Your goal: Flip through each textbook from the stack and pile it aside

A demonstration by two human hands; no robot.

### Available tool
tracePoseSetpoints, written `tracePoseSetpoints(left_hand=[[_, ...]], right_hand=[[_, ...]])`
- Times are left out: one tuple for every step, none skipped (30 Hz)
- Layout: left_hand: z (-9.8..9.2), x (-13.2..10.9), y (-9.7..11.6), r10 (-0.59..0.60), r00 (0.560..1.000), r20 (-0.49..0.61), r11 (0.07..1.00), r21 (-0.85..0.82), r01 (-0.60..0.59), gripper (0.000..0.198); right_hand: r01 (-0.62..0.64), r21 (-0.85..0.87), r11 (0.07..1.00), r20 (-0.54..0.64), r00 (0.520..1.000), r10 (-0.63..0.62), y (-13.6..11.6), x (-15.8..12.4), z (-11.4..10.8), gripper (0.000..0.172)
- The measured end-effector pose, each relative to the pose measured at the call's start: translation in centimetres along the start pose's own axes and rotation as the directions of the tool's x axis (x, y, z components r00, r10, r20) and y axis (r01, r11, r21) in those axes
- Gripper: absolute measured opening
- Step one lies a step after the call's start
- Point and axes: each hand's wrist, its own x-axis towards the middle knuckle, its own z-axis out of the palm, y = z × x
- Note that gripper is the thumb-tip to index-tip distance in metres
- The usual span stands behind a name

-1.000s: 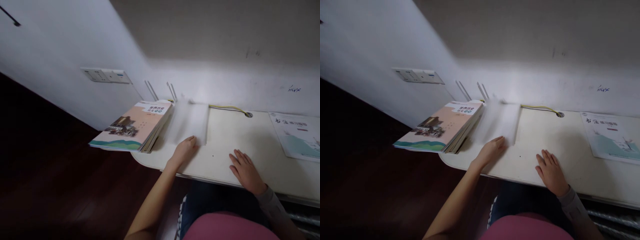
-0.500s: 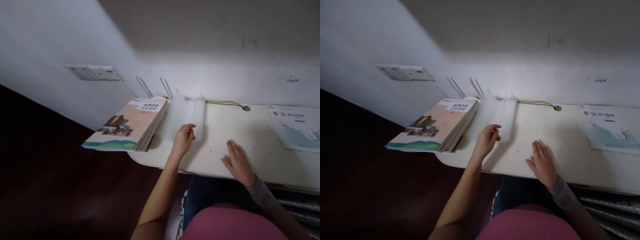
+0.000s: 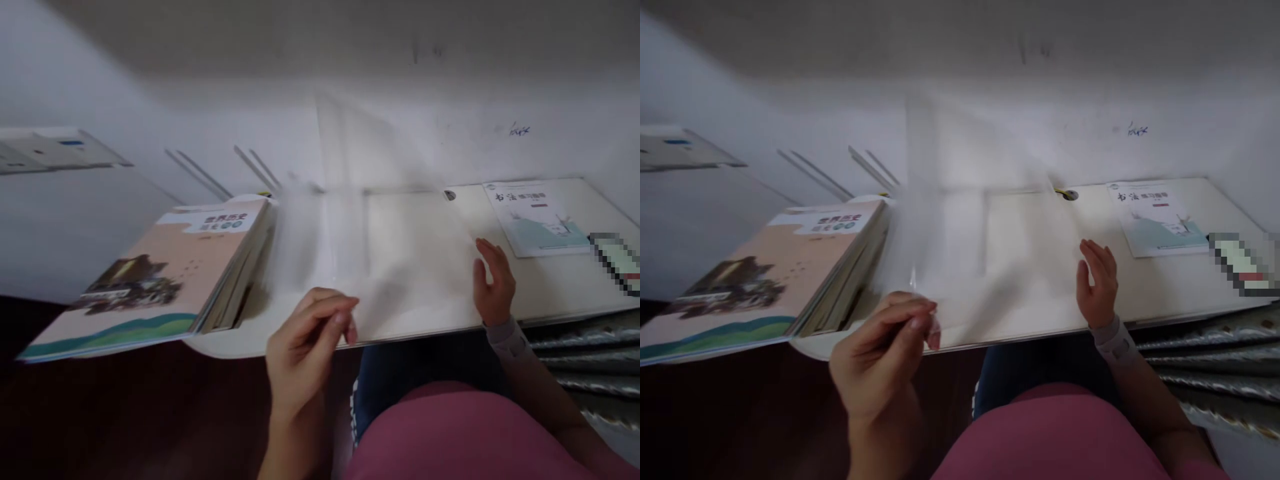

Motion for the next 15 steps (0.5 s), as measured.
tracePoseSetpoints(left_hand=[[-0.7, 0.0, -0.8, -0.029, 0.999, -0.027, 0.998, 0.048, 0.031, 0.011], [-1.2, 0.0, -1.7, -0.073, 0.997, -0.04, 0.992, 0.103, 0.077, 0.01], [-1.7, 0.1, -2.6, -0.131, 0.991, -0.037, 0.977, 0.165, 0.136, 0.011], [-2.1, 0.1, -3.7, -0.203, 0.979, -0.021, 0.951, 0.235, 0.202, 0.013], [-2.4, 0.0, -4.7, -0.275, 0.961, 0.003, 0.914, 0.312, 0.26, 0.017], [-2.6, -0.1, -5.7, -0.332, 0.943, 0.024, 0.871, 0.391, 0.297, 0.02], [-2.7, -0.3, -6.6, -0.367, 0.929, 0.045, 0.83, 0.468, 0.305, 0.023], [-2.7, -0.5, -7.5, -0.381, 0.922, 0.068, 0.792, 0.539, 0.287, 0.024], [-2.7, -0.8, -8.3, -0.38, 0.921, 0.088, 0.755, 0.605, 0.254, 0.025], [-2.7, -1.1, -8.9, -0.374, 0.922, 0.104, 0.715, 0.665, 0.215, 0.026], [-2.7, -1.5, -9.4, -0.371, 0.922, 0.112, 0.67, 0.719, 0.182, 0.027], [-2.7, -1.7, -9.8, -0.373, 0.922, 0.108, 0.621, 0.767, 0.161, 0.028], [-2.8, -2.0, -10.1, -0.378, 0.921, 0.096, 0.571, 0.807, 0.15, 0.029], [-2.9, -2.2, -10.2, -0.381, 0.921, 0.084, 0.528, 0.837, 0.143, 0.029], [-3.0, -2.3, -10.3, -0.383, 0.92, 0.077, 0.496, 0.858, 0.134, 0.03]], right_hand=[[0.021, -0.063, 0.998, -0.001, 1.0, -0.022, 1.0, 0.2, -0.6, 0.039], [0.042, -0.122, 0.992, 0.001, 0.999, -0.042, 2.1, 0.4, -1.2, 0.036], [0.06, -0.177, 0.982, 0.01, 0.998, -0.059, 3.2, 0.4, -1.7, 0.034], [0.075, -0.228, 0.971, 0.023, 0.997, -0.071, 4.3, 0.4, -2.2, 0.033], [0.087, -0.274, 0.958, 0.041, 0.996, -0.079, 5.4, 0.3, -2.7, 0.032], [0.101, -0.31, 0.945, 0.07, 0.994, -0.084, 6.5, 0.0, -3.2, 0.032], [0.122, -0.334, 0.935, 0.109, 0.99, -0.09, 7.5, -0.3, -3.7, 0.031], [0.152, -0.341, 0.927, 0.16, 0.982, -0.102, 8.3, -0.8, -4.2, 0.031], [0.189, -0.331, 0.924, 0.218, 0.969, -0.12, 9.1, -1.3, -4.6, 0.032], [0.222, -0.31, 0.924, 0.271, 0.953, -0.138, 9.7, -1.9, -5.0, 0.033], [0.245, -0.287, 0.926, 0.314, 0.937, -0.151, 10.2, -2.5, -5.3, 0.034], [0.253, -0.271, 0.929, 0.34, 0.928, -0.154, 10.5, -3.0, -5.5, 0.036], [0.247, -0.261, 0.933, 0.351, 0.925, -0.146, 10.8, -3.4, -5.7, 0.038], [0.23, -0.256, 0.939, 0.35, 0.927, -0.132, 11.0, -3.8, -5.8, 0.039], [0.213, -0.247, 0.945, 0.344, 0.931, -0.12, 11.1, -3.9, -5.9, 0.04]])
